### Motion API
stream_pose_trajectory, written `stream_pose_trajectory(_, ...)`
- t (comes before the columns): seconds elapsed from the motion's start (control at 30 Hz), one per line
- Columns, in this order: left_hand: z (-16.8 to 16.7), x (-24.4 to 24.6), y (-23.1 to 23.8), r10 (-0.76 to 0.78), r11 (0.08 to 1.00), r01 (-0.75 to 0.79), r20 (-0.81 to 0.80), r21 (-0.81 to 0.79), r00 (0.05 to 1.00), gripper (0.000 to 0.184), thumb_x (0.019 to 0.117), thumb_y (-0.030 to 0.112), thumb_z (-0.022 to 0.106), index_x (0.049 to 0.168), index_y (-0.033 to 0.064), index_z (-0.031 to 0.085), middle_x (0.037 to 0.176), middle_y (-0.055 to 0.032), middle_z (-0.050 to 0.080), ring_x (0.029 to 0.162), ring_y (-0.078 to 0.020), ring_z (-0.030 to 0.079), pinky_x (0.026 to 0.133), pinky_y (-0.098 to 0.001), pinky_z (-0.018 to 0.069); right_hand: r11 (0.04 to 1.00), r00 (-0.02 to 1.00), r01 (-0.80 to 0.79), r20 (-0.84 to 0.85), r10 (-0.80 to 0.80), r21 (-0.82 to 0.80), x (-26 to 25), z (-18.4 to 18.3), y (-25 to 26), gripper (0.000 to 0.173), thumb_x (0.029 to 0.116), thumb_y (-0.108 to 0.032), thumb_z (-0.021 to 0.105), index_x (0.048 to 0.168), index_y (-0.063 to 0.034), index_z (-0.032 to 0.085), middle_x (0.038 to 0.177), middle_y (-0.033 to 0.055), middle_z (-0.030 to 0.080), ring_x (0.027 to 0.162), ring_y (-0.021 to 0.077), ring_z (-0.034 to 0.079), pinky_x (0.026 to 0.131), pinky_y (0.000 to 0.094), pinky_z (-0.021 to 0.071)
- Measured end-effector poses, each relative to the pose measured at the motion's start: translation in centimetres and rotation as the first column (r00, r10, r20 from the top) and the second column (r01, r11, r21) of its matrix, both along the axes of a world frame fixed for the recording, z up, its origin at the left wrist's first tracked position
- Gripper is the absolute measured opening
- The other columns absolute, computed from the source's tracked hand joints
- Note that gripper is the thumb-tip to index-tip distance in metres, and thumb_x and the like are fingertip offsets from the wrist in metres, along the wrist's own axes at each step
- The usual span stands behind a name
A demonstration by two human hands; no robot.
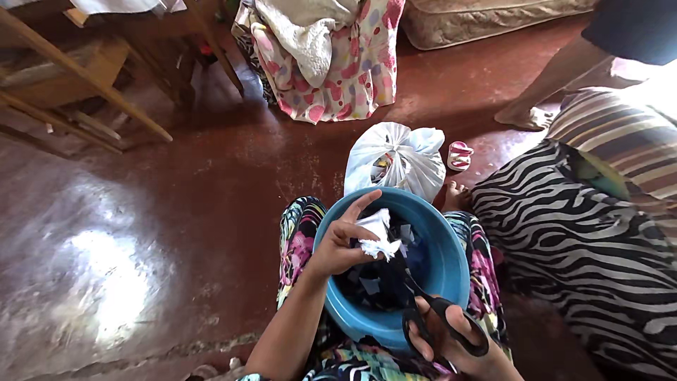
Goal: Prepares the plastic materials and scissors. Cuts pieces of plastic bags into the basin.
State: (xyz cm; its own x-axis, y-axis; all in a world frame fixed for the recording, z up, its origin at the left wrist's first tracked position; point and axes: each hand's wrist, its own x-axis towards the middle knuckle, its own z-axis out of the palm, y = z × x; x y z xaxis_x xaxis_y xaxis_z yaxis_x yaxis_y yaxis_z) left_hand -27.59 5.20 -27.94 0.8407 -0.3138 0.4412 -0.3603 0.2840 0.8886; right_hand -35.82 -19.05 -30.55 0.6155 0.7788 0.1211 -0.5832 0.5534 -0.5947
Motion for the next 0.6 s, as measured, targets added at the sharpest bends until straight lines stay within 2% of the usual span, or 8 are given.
stream_pose_trajectory(0.2,0.0,0.6,1.0,-0.111,0.993,0.106,0.140,0.041,0.984,0.015,0.0926,0.034,0.074,0.098,0.0215,0.078,0.160,-0.0020,0.044,0.152,-0.0170,0.032,0.124,-0.0398,0.0289,0.988,0.991,0.070,0.123,-0.053,-0.137,0.4,0.6,-0.3,0.040,0.0933,-0.058,0.065,0.099,-0.0195,0.074,0.082,-0.0077,0.073,0.071,-0.0018,0.067,0.065,0.0130,0.0525)
stream_pose_trajectory(0.27,0.0,0.7,1.4,-0.126,0.992,0.124,0.141,0.023,0.982,0.035,0.0932,0.054,0.067,0.107,0.0237,0.077,0.159,-0.0033,0.046,0.153,-0.0197,0.030,0.125,-0.0411,0.0266,0.975,0.984,0.113,0.154,-0.084,-0.192,0.4,0.9,-0.3,0.037,0.0923,-0.055,0.068,0.097,-0.0194,0.074,0.081,-0.0075,0.074,0.071,-0.0018,0.067,0.066,0.0137,0.0535)
stream_pose_trajectory(0.37,0.3,0.3,1.4,0.008,1.000,-0.009,0.063,0.018,0.998,0.082,0.0818,0.087,0.045,0.126,0.0240,0.072,0.152,-0.0023,0.054,0.146,-0.0192,0.043,0.120,-0.0393,0.0356,0.896,0.955,0.250,0.244,-0.166,-0.367,0.0,1.6,-0.1,0.034,0.0877,-0.055,0.073,0.093,-0.0210,0.074,0.077,-0.0107,0.072,0.066,-0.0048,0.065,0.062,0.0121,0.0528)
stream_pose_trajectory(0.4,0.5,0.2,1.3,0.024,1.000,-0.025,0.036,0.020,0.999,0.087,0.0801,0.087,0.047,0.132,0.0212,0.068,0.152,-0.0025,0.054,0.145,-0.0185,0.044,0.120,-0.0387,0.0360,0.854,0.942,0.293,0.284,-0.180,-0.429,-0.2,1.8,0.0,0.035,0.0859,-0.057,0.074,0.092,-0.0223,0.072,0.076,-0.0127,0.071,0.065,-0.0062,0.064,0.060,0.0114,0.0516)
stream_pose_trajectory(0.43,0.8,0.1,1.3,0.012,1.000,-0.013,0.010,0.025,1.000,0.086,0.0803,0.081,0.057,0.138,0.0180,0.064,0.153,-0.0017,0.052,0.145,-0.0164,0.044,0.120,-0.0372,0.0360,0.821,0.930,0.326,0.315,-0.189,-0.468,-0.3,1.9,0.1,0.036,0.0846,-0.058,0.074,0.090,-0.0227,0.072,0.075,-0.0138,0.070,0.064,-0.0068,0.063,0.060,0.0114,0.0511)
stream_pose_trajectory(0.47,1.2,0.0,1.1,0.005,0.999,-0.005,-0.016,0.038,1.000,0.087,0.0807,0.072,0.067,0.141,0.0101,0.059,0.152,-0.0040,0.054,0.142,-0.0153,0.047,0.118,-0.0363,0.0384,0.795,0.921,0.349,0.339,-0.193,-0.496,-0.3,1.9,0.2,0.036,0.0838,-0.058,0.075,0.089,-0.0228,0.071,0.074,-0.0145,0.069,0.064,-0.0071,0.062,0.059,0.0113,0.0506)
stream_pose_trajectory(0.53,1.8,-0.2,0.7,-0.014,0.996,0.021,-0.076,0.087,0.997,0.090,0.0820,0.053,0.079,0.143,-0.0060,0.049,0.140,-0.0085,0.062,0.132,-0.0142,0.056,0.111,-0.0349,0.0454,0.748,0.906,0.386,0.374,-0.199,-0.540,-0.5,2.0,0.4,0.037,0.0823,-0.059,0.076,0.088,-0.0225,0.069,0.072,-0.0156,0.067,0.062,-0.0080,0.059,0.057,0.0109,0.0487)
stream_pose_trajectory(0.6,2.2,-0.4,0.5,-0.037,0.992,0.055,-0.158,0.112,0.987,0.087,0.0850,0.036,0.080,0.144,-0.0134,0.041,0.127,-0.0085,0.069,0.121,-0.0131,0.064,0.105,-0.0336,0.0513,0.705,0.892,0.420,0.403,-0.205,-0.571,-0.6,2.0,0.5,0.039,0.0809,-0.060,0.077,0.087,-0.0217,0.068,0.070,-0.0162,0.065,0.060,-0.0085,0.057,0.055,0.0106,0.0475)
